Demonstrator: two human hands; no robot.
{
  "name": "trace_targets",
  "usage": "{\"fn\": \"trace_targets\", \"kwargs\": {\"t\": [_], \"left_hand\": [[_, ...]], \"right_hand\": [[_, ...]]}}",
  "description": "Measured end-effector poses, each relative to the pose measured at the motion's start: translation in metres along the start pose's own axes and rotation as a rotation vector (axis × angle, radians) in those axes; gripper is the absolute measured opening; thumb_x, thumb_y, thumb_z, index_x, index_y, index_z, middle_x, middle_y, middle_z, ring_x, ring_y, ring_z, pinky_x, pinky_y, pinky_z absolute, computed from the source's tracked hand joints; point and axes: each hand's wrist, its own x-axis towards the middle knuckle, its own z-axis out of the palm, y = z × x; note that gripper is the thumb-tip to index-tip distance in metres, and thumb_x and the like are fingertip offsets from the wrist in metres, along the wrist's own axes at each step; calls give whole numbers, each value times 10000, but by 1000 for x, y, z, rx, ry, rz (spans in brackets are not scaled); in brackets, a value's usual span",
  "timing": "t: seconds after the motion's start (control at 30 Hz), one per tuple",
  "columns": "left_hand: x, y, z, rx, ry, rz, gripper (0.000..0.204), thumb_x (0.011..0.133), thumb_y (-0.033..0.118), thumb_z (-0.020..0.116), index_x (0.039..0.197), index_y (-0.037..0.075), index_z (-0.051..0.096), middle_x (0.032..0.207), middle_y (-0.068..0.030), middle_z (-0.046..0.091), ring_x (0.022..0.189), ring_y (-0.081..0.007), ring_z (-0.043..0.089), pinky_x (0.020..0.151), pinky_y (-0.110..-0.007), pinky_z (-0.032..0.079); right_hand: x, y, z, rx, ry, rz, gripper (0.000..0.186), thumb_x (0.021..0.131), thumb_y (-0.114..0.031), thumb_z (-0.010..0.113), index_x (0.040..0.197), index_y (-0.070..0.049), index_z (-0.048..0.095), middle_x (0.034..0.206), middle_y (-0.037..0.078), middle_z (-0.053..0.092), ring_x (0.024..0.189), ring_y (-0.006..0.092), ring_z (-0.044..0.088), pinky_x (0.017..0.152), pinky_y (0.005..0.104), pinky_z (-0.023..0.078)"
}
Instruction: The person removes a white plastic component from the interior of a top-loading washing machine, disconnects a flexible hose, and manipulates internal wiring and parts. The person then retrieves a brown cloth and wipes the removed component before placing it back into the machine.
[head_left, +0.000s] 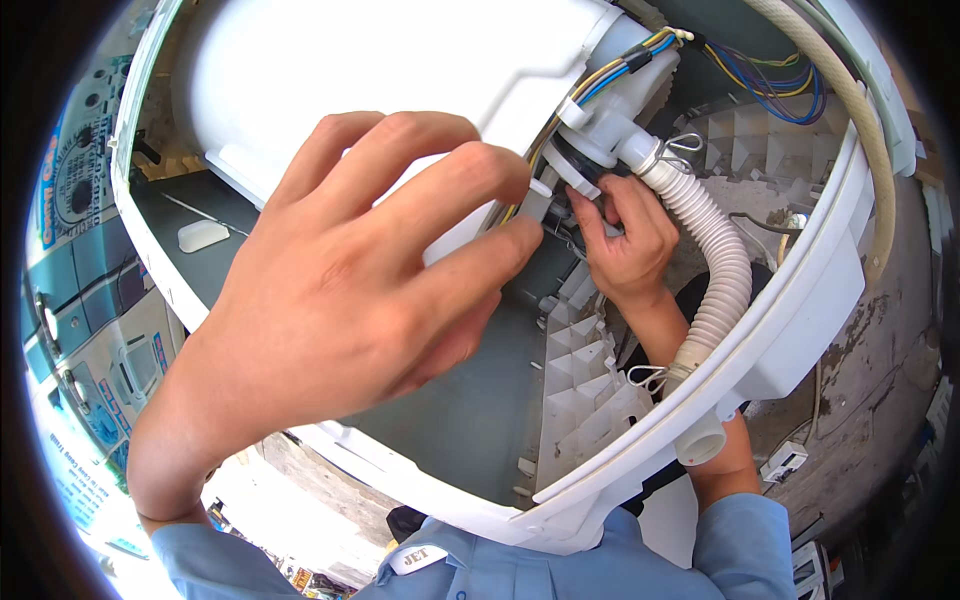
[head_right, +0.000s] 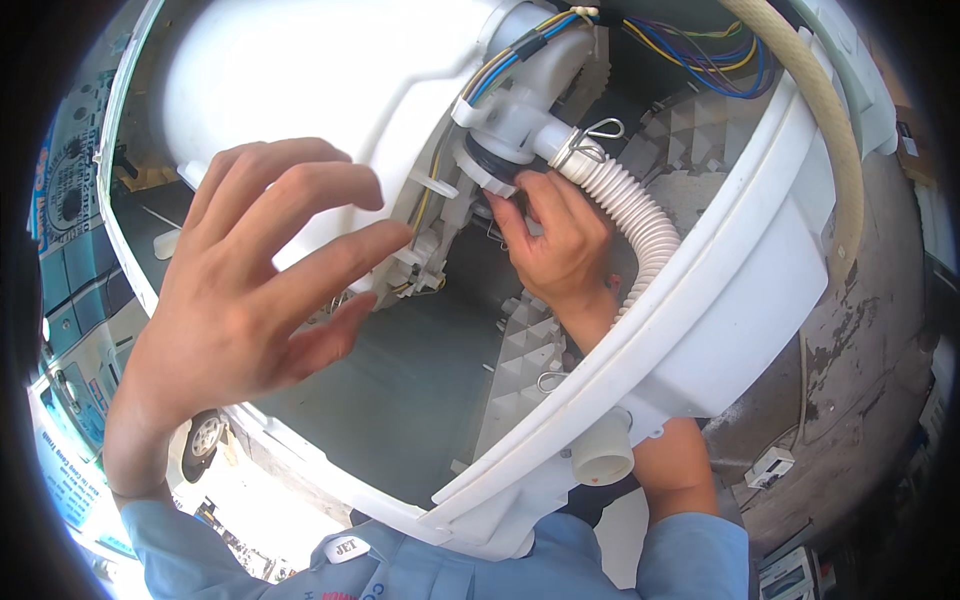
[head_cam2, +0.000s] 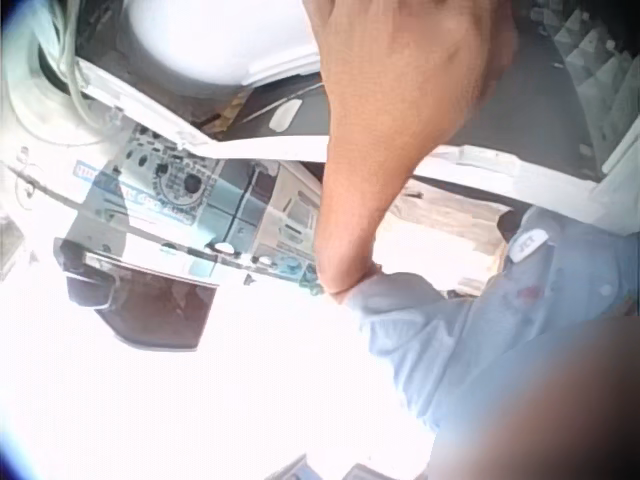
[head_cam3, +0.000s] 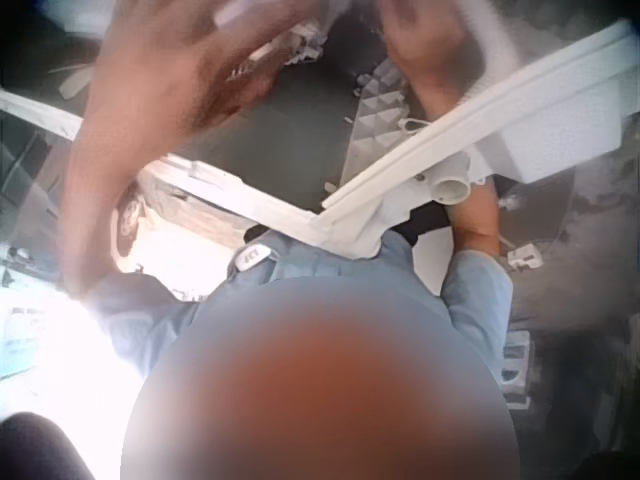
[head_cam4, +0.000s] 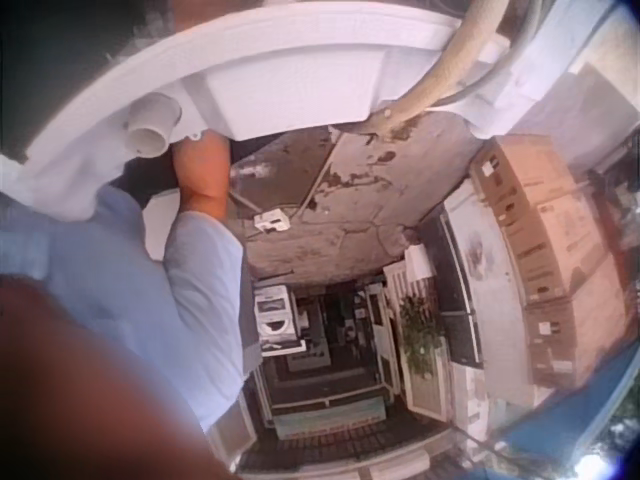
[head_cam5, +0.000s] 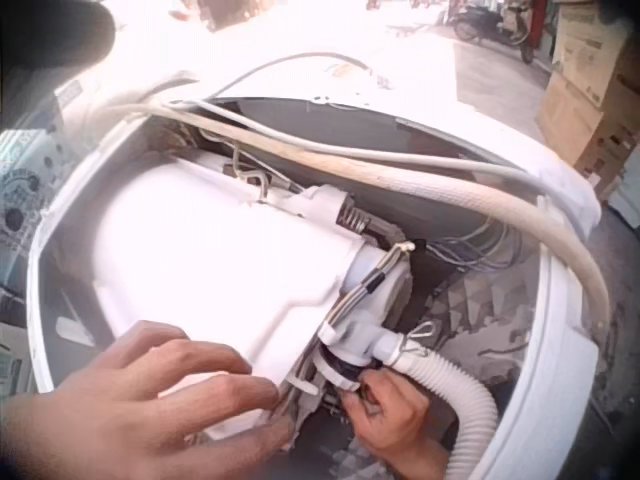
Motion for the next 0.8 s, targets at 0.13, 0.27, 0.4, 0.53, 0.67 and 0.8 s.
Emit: {"fn": "trace_targets", "kwargs": {"t": [0.13,0.27,0.4,0.53,0.67,0.8], "left_hand": [[34,-24,55,237,-15,163,517,728,221,824,1216,113,691,1295,-28,553,1283,-262,506,1077,-482,397],[37,-28,75,364,60,145,480,727,262,831,1165,106,709,1279,-24,539,1309,-267,471,1119,-523,350],[47,-30,78,302,69,156,454,680,203,830,1106,102,712,1248,-29,537,1305,-292,469,1109,-549,352],[48,-32,78,195,86,137,466,626,152,818,1078,108,716,1218,-36,540,1283,-310,480,1092,-551,367],[50,-35,79,155,123,143,453,592,130,817,1036,120,729,1192,-42,545,1248,-319,504,1076,-553,379],[51,-35,80,145,162,158,402,567,126,832,960,120,748,1125,-35,566,1218,-319,528,1052,-551,404]], "right_hand": [[-7,2,-2,31,22,59,283,832,-124,824,1075,-38,708,861,75,668,657,229,593,605,334,496],[-10,-8,-2,114,10,214,324,837,-102,827,1115,5,698,855,67,613,738,203,568,692,340,488],[-16,2,9,148,98,256,361,811,-143,857,1121,-35,710,868,103,655,762,239,605,683,385,492],[-17,3,18,213,109,255,348,792,-125,867,1084,-31,702,869,108,653,748,250,616,680,391,491],[-15,4,19,260,60,249,283,791,-98,856,998,-25,677,883,103,657,733,272,621,683,395,500],[-14,6,20,269,43,154,296,783,-154,875,938,-28,658,851,96,629,727,291,613,675,399,504]]}}
